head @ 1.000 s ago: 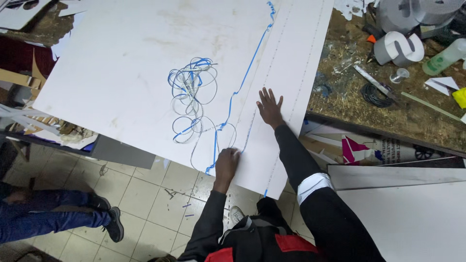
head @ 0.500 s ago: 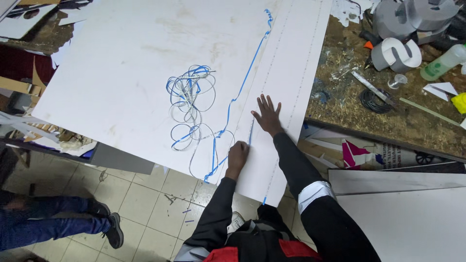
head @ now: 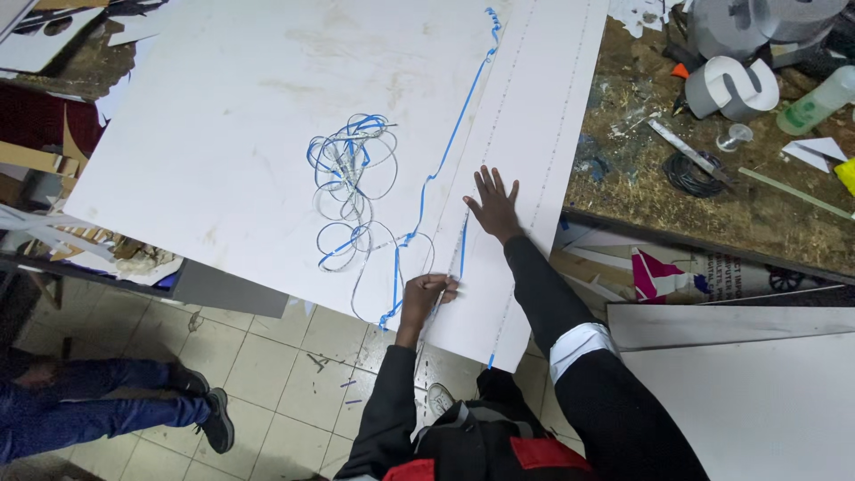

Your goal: The person uses a metal tape measure to measure a large white sheet on a workbench. They extend the tape along the sheet's length and width, adjusting its position multiple times to take different measurements.

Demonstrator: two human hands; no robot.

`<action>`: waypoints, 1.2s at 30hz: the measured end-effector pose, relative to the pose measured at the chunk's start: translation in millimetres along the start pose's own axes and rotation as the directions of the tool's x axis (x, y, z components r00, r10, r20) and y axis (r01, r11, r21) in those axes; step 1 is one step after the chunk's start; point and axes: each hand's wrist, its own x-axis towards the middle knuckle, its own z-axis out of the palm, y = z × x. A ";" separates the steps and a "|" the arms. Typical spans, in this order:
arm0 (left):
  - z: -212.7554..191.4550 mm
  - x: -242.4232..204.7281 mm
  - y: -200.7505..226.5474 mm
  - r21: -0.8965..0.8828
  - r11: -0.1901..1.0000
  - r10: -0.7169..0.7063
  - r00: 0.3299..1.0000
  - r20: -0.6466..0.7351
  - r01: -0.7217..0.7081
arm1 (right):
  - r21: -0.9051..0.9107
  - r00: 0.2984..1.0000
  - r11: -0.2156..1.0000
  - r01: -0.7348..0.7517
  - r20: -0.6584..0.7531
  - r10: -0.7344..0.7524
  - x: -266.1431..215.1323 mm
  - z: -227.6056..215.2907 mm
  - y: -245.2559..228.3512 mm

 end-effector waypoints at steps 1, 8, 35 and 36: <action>-2.7 -2.5 -2.9 -0.001 1.000 0.000 1.000 -0.004 0.000 | 0.001 1.000 1.000 0.003 0.002 -0.003 0.6 0.4 0.9; -18.4 -35.9 -20.6 0.118 0.993 -0.018 1.000 -0.011 0.020 | 0.169 0.999 0.985 -0.036 0.026 0.032 8.3 0.9 6.6; -100.9 -102.7 -66.1 0.065 0.998 -0.033 0.978 0.204 0.020 | 0.371 0.866 0.929 -0.008 -0.462 0.193 -102.8 92.5 -42.6; -99.8 -103.4 -64.2 0.058 0.998 -0.032 0.976 0.215 0.020 | 0.375 0.832 0.927 -0.008 -0.512 0.214 -101.5 91.0 -43.8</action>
